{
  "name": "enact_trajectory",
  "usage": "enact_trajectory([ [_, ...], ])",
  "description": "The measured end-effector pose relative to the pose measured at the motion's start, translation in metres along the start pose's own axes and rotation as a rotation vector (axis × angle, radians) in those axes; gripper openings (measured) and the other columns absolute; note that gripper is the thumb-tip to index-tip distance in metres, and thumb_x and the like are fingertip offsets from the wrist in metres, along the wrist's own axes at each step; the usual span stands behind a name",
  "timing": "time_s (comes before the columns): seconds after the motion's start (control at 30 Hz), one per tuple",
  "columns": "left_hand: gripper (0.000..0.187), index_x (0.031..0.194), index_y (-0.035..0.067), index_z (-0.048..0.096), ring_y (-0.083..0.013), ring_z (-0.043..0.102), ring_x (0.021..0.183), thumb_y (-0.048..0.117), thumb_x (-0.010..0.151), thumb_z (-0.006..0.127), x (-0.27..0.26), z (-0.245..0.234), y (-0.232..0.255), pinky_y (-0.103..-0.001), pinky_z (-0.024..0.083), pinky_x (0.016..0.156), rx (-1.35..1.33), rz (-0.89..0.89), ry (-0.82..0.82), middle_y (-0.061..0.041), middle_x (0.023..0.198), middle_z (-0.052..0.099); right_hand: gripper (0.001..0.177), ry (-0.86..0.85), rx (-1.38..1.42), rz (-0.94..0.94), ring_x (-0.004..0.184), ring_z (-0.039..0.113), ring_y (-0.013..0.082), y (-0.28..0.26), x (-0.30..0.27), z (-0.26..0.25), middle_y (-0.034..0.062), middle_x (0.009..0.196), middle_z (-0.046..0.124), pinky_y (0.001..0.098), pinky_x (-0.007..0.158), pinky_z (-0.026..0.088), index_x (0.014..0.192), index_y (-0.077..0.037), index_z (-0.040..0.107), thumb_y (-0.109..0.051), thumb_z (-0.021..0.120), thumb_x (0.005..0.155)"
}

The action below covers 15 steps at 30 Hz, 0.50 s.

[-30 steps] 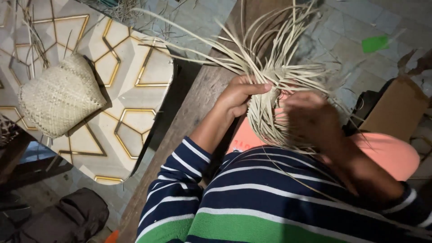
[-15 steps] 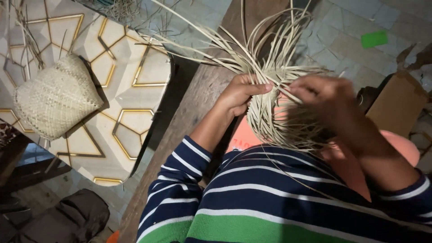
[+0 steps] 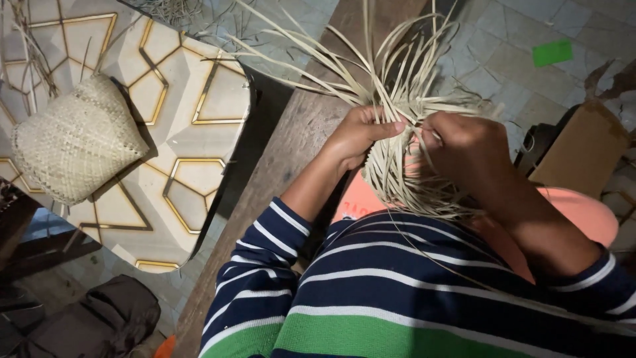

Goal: Weaving dried palm strips together to create a structured object like a basket or mat.

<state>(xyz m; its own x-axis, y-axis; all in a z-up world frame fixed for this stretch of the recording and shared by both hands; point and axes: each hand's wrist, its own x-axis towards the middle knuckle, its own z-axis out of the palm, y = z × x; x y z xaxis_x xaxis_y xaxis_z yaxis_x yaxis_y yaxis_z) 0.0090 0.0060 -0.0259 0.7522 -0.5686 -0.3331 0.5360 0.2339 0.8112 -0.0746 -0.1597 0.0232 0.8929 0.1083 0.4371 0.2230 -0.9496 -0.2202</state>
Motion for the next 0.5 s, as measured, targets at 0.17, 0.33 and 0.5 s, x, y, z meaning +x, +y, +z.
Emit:
enact_trajectory([
  [0.17, 0.021, 0.087, -0.003, 0.065, -0.0194, 0.065, 0.073, 0.008, 0.072, 0.073, -0.001, -0.003, -0.003, -0.032, 0.056, 0.060, 0.079, 0.018, -0.053, -0.014, 0.077, 0.066, 0.011, -0.101, 0.132, -0.110, 0.061, 0.058, 0.0228, 0.001, 0.032, -0.027, 0.0003, 0.065, 0.052, 0.0335, 0.055, 0.047, 0.078, -0.017, 0.060, -0.020, 0.060, 0.088],
  [0.33, 0.025, 0.092, -0.006, 0.064, -0.0218, 0.066, 0.068, 0.006, 0.072, 0.073, 0.003, -0.014, -0.005, -0.033, 0.057, 0.057, 0.043, -0.044, -0.111, -0.017, 0.077, 0.066, 0.013, -0.551, 0.059, 0.045, 0.082, 0.058, 0.0288, 0.009, 0.064, -0.026, 0.0027, 0.083, 0.053, 0.0395, 0.072, 0.048, 0.082, -0.019, 0.058, -0.032, 0.054, 0.086],
  [0.5, 0.018, 0.090, 0.000, 0.067, -0.0143, 0.062, 0.080, 0.003, 0.073, 0.070, -0.001, -0.017, 0.002, -0.026, 0.050, 0.077, 0.077, -0.093, -0.167, -0.008, 0.088, 0.067, 0.026, -0.768, 0.157, 0.143, 0.087, 0.056, 0.0261, 0.005, 0.081, -0.022, 0.0042, 0.092, 0.057, 0.0433, 0.067, 0.046, 0.103, -0.012, 0.065, -0.029, 0.051, 0.088],
])
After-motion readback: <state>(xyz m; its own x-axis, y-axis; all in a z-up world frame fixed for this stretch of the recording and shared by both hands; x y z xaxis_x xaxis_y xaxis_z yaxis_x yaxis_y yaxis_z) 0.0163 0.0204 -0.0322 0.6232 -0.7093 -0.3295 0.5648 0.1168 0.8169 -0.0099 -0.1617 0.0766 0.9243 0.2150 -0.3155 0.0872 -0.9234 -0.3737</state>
